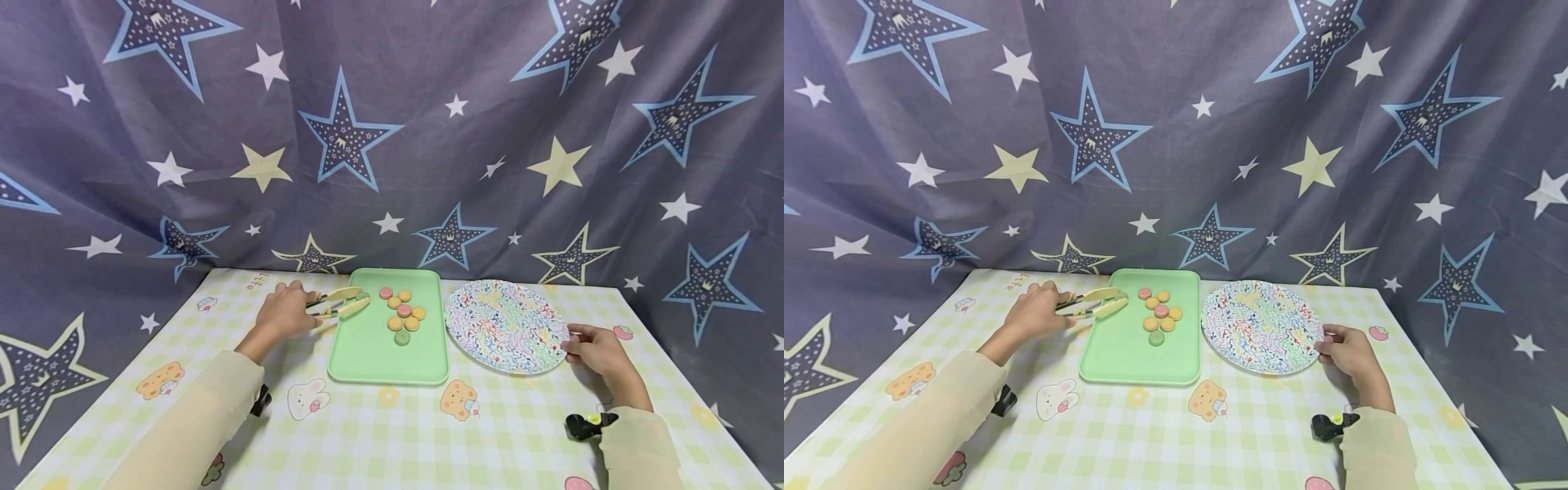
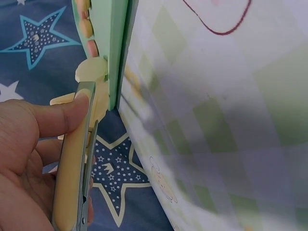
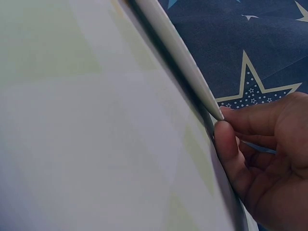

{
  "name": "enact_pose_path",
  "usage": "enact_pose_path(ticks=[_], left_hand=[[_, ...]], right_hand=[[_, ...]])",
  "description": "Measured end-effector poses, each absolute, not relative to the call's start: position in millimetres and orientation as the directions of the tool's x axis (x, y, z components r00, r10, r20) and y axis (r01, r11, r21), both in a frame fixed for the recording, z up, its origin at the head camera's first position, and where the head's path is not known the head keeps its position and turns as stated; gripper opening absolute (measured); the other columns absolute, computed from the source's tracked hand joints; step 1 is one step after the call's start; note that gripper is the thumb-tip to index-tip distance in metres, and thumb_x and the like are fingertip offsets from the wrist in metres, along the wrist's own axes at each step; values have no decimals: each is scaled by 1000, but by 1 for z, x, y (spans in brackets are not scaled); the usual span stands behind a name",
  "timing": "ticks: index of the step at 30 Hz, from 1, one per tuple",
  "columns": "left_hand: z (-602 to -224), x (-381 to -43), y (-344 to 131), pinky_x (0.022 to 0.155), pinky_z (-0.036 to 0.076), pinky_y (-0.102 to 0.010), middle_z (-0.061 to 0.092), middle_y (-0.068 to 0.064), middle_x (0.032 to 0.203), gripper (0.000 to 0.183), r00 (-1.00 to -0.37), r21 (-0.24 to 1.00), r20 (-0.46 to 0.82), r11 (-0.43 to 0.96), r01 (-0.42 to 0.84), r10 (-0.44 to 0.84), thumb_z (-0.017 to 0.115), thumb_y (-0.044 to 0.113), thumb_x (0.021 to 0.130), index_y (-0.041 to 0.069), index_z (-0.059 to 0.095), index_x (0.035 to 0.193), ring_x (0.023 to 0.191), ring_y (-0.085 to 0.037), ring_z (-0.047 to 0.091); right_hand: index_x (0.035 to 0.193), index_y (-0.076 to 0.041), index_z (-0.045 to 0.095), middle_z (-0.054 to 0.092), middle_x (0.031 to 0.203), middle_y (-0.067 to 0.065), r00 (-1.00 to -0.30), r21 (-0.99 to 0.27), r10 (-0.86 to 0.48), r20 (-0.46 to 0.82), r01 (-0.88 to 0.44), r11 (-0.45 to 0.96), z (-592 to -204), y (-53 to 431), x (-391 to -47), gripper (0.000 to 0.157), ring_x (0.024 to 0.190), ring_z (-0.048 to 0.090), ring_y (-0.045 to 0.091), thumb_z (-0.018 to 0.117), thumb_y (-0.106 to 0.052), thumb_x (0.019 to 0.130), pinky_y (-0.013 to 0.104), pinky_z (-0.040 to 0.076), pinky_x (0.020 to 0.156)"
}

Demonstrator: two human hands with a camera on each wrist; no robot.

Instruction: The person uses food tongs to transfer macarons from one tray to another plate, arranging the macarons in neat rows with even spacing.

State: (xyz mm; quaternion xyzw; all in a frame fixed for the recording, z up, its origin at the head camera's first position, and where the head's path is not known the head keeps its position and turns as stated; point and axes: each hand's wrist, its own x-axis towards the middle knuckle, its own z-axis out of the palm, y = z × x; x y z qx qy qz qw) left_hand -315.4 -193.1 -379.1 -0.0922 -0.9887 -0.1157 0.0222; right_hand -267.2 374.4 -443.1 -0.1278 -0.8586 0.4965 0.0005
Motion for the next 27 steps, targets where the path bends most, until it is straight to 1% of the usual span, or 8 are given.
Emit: enact_pose_path(ticks=[7, 13, 16, 20, 27], left_hand=[[-381, -315, -193, 96, 38, -55, 55, -18, 120, 65, -977, 217, 107, 955, 203, 184, 78, 34, 89, 4, 59, 144, 108, -38, 46], [-383, -316, -189, 94, 38, -57, 55, -19, 124, 65, -968, 211, 148, 949, 233, 205, 77, 35, 90, 7, 59, 145, 110, -41, 46], [-383, -317, -184, 97, 38, -58, 54, -20, 128, 65, -964, 224, 160, 944, 243, 210, 77, 34, 89, 7, 58, 146, 113, -42, 46], [-383, -318, -177, 98, 37, -59, 55, -20, 129, 64, -961, 235, 170, 939, 252, 216, 77, 33, 89, 8, 58, 146, 115, -42, 45], [-382, -318, -163, 95, 39, -56, 55, -17, 120, 63, -952, 217, 184, 935, 281, 243, 76, 36, 90, 8, 60, 144, 116, -42, 45]], right_hand=[[146, 16, 41, 57, 103, 16, -969, -850, 218, -118, 212, 483, -444, 375, -268, 57, 77, 59, 14, 64, 4, 96, 23, 56, 66], [146, 16, 41, 57, 103, 15, -969, -849, 215, -119, 211, 485, -445, 376, -268, 56, 78, 60, 13, 64, 3, 96, 24, 57, 67], [146, 16, 42, 57, 103, 15, -970, -848, 215, -116, 209, 487, -446, 376, -268, 56, 78, 60, 13, 64, 3, 96, 23, 57, 67], [146, 16, 42, 58, 102, 15, -970, -849, 217, -112, 207, 485, -446, 375, -268, 56, 78, 60, 12, 65, 3, 96, 23, 56, 66], [146, 15, 42, 58, 105, 17, -969, -846, 220, -112, 210, 490, -446, 374, -268, 56, 77, 60, 12, 63, 3, 96, 23, 56, 66]])
